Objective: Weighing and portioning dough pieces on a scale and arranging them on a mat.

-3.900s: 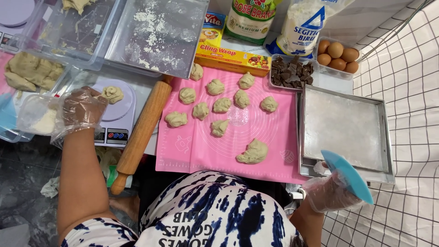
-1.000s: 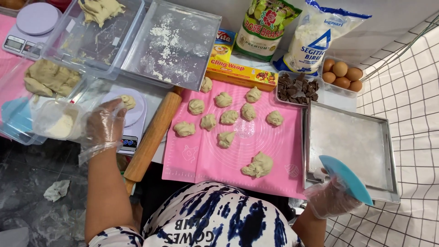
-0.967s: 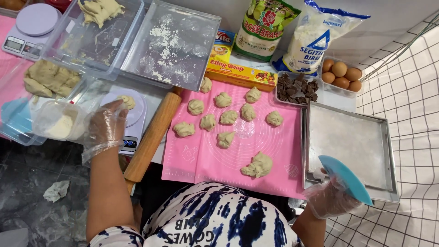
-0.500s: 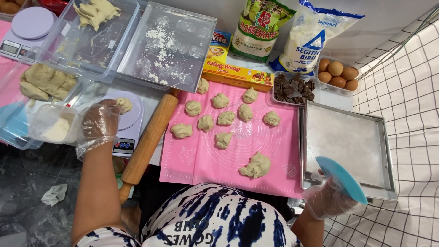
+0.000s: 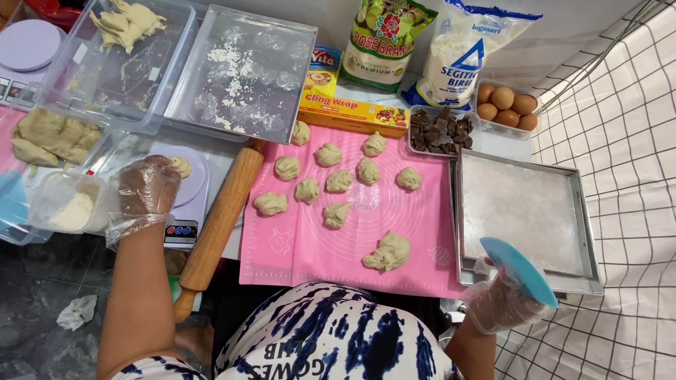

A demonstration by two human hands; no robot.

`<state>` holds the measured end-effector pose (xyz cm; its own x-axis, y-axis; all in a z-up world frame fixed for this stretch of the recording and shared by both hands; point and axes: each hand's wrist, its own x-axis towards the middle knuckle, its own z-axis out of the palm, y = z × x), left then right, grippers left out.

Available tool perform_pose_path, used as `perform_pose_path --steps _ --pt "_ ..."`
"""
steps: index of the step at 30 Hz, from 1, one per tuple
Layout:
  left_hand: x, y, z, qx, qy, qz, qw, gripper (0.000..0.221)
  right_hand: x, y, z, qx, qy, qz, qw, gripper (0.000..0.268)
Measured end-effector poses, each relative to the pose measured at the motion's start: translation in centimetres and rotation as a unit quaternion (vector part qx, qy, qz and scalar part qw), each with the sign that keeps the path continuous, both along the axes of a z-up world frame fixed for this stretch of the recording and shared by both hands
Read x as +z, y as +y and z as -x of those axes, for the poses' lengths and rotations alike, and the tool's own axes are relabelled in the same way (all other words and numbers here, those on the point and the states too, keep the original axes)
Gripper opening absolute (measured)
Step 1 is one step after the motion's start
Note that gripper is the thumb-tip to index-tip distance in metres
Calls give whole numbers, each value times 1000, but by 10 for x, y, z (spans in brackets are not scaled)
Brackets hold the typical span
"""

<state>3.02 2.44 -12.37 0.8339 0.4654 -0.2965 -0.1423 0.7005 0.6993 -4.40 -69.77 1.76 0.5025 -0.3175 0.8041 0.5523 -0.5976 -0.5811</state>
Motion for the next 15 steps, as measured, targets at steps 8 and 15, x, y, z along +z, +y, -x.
perform_pose_path --steps 8,15 --pt "-41 55 3 -164 113 -667 718 36 36 26 -3 -22 16 -97 995 49" --pt "150 -53 19 -285 423 -768 388 51 22 17 0 52 56 -276 958 16"
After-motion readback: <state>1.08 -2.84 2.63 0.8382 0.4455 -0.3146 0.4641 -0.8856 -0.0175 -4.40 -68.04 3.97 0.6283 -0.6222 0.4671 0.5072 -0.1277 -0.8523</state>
